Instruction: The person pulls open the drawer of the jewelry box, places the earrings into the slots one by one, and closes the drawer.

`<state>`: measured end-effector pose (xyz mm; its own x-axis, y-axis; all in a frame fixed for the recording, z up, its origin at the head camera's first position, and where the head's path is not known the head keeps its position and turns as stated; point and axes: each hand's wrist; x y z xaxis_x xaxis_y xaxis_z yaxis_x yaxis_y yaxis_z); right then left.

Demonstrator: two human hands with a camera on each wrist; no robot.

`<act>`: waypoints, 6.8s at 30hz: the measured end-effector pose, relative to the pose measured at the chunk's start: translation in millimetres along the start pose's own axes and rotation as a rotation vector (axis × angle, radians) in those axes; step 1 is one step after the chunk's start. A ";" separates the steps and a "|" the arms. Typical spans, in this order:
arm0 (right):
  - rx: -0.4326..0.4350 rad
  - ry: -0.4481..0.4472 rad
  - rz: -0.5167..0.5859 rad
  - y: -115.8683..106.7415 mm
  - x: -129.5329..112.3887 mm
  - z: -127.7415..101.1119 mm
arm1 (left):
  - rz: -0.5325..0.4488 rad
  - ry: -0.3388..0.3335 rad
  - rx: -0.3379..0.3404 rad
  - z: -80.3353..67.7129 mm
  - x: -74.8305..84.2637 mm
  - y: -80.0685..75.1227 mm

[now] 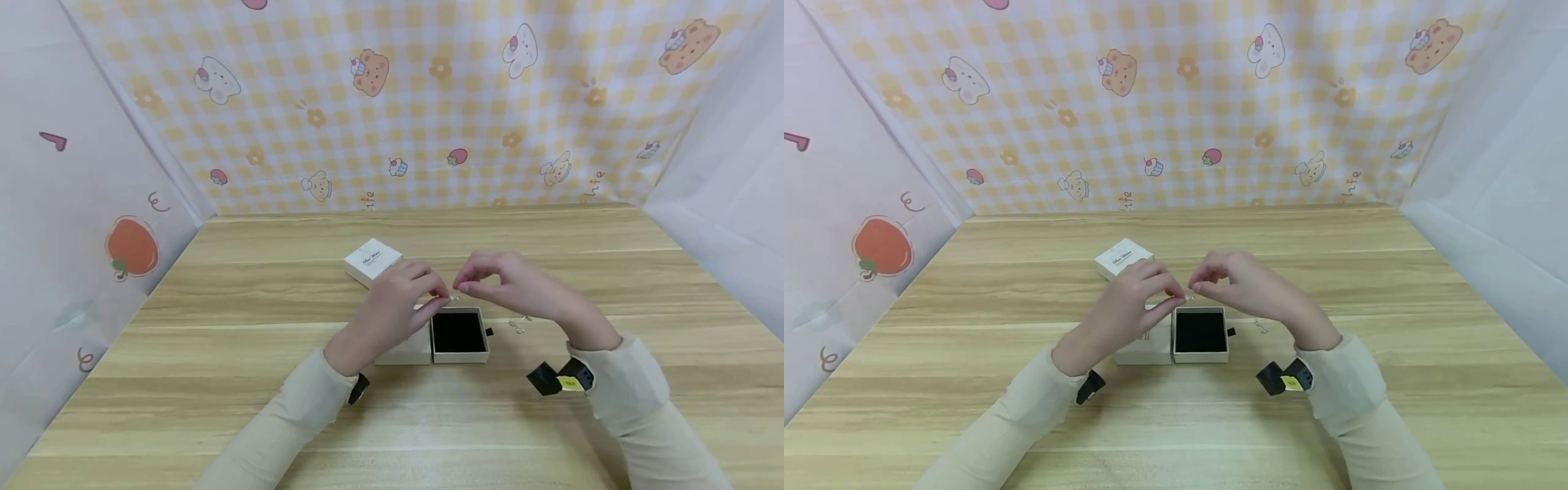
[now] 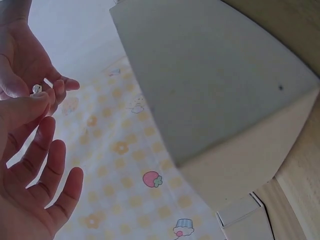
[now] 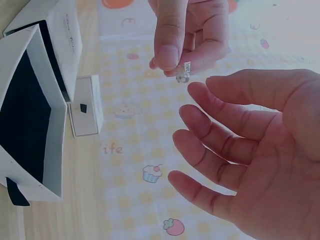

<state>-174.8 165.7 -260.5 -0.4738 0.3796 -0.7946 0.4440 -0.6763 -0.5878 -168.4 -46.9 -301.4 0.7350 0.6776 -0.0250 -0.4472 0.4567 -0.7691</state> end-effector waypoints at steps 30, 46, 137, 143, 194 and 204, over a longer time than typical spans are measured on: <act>0.070 -0.088 -0.208 8.3 -0.5 2.4 | -0.331 -0.189 -0.106 0.3 -2.1 2.8; 0.070 -0.130 -0.269 9.3 -2.4 1.2 | -0.321 -0.193 -0.143 0.3 -2.9 0.8; -0.132 0.073 -0.377 32.2 40.4 15.3 | 0.065 -0.141 -0.765 -9.6 3.9 7.8; -0.137 0.100 -0.393 33.8 39.7 15.3 | 0.078 -0.133 -0.769 -9.9 3.8 8.6; -0.148 0.111 -0.466 40.1 43.5 16.7 | 0.042 -0.148 -0.771 -9.4 3.4 9.7; -0.140 0.115 -0.444 38.2 41.2 16.1 | 0.032 -0.148 -0.770 -9.1 3.7 8.1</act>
<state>-189.6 145.4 -313.2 -0.5572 0.6851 -0.4693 0.3198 -0.3445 -0.8826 -164.6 -45.9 -313.6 0.6281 0.7781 -0.0105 0.0521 -0.0555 -0.9971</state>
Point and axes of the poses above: each hand's wrist, its own z-axis towards the middle knuckle, its own y-axis out of the palm, x = y × z, and after that the axes turned 14 degrees about z, right-handed
